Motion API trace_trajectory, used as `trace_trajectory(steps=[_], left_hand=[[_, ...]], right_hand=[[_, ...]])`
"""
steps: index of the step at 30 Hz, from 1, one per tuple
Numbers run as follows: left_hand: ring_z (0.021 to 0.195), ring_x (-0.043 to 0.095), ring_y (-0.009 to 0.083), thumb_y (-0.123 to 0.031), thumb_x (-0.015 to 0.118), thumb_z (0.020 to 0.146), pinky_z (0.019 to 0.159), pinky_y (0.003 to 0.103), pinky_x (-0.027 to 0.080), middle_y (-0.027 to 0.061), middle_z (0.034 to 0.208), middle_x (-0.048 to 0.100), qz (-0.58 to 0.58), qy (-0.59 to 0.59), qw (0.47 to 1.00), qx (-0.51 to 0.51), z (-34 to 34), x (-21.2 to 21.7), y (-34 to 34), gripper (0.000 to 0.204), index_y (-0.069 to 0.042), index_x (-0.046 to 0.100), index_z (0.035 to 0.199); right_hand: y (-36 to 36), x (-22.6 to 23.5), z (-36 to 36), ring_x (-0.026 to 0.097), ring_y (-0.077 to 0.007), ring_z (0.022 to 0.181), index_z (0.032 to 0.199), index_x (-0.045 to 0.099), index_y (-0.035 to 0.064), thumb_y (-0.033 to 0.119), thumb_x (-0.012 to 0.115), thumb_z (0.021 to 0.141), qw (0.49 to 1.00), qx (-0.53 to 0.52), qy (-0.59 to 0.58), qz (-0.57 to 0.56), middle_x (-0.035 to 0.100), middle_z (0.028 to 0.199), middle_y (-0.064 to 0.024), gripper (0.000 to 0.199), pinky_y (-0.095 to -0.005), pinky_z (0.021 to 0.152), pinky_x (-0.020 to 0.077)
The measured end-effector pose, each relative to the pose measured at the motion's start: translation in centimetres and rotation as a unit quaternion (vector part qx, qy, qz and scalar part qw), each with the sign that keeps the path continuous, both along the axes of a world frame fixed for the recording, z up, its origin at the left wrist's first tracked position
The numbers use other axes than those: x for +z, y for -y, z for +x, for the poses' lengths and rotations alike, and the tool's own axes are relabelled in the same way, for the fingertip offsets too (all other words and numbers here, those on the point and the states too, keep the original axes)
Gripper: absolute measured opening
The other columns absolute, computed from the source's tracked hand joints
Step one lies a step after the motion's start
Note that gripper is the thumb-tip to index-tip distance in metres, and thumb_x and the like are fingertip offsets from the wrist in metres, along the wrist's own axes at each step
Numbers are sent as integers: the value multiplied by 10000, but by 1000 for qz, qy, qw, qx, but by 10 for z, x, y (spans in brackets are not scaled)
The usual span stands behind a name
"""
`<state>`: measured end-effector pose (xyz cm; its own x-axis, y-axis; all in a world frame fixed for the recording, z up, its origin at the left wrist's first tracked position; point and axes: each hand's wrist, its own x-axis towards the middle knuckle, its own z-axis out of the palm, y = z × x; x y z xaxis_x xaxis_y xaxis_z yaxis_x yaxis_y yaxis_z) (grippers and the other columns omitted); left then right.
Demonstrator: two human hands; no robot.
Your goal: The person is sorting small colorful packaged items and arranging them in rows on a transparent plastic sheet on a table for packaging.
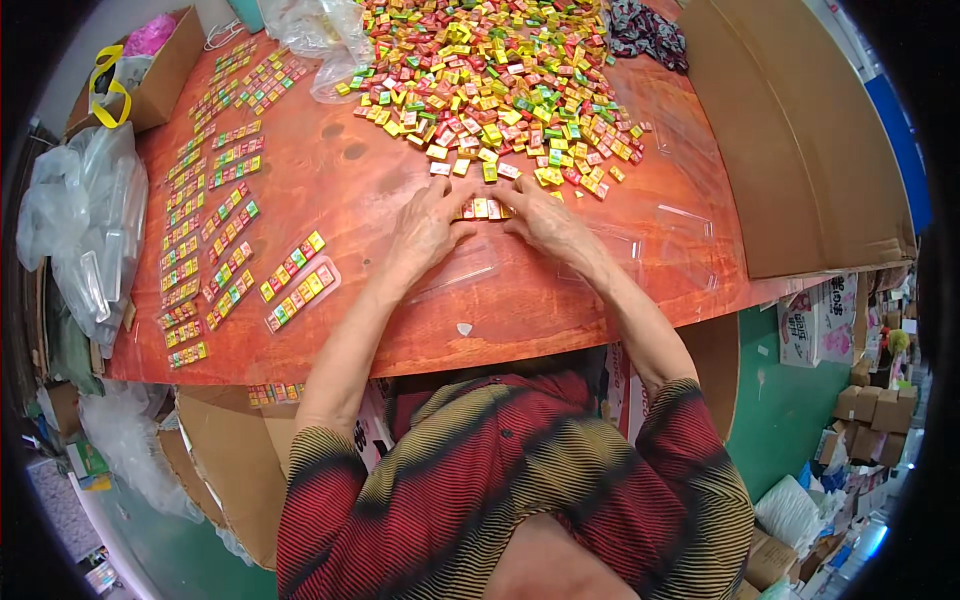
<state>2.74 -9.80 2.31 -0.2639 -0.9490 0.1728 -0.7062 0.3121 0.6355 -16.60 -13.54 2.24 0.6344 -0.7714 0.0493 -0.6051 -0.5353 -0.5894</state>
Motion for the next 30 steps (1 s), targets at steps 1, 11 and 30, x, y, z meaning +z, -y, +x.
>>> trace_trajectory(steps=[1, 11, 30], left_hand=[[928, 518, 298, -108, 699, 669, 802, 392, 430, 106, 986, 511, -12, 29, 999, 13, -3, -2, 0, 501, -151, 538, 1142], [826, 536, 303, -141, 674, 693, 714, 411, 449, 107, 870, 508, -89, 41, 993, 70, -4, -11, -9, 359, -170, 603, 1043], [1078, 436, 367, -248, 636, 729, 867, 496, 348, 191, 1177, 465, -93, 237, 955, 155, 7, -15, -126, 537, 15, 481, 1171]], right_hand=[[1, -4, 2, 518, -323, 921, 1178, 491, 124, 49, 631, 731, 1000, 15, 0, -23, 493, 1000, -156, 474, -386, 768, 437], [-8, 2, 12, 531, -324, 838, 1087, 543, 68, 96, 588, 782, 998, 6, 20, -62, 513, 904, -153, 309, -390, 719, 443], [-111, -23, 36, 342, -368, 1214, 1230, 397, -38, 190, 581, 780, 988, 22, -28, -152, 395, 1278, -191, 537, -490, 1001, 268]])
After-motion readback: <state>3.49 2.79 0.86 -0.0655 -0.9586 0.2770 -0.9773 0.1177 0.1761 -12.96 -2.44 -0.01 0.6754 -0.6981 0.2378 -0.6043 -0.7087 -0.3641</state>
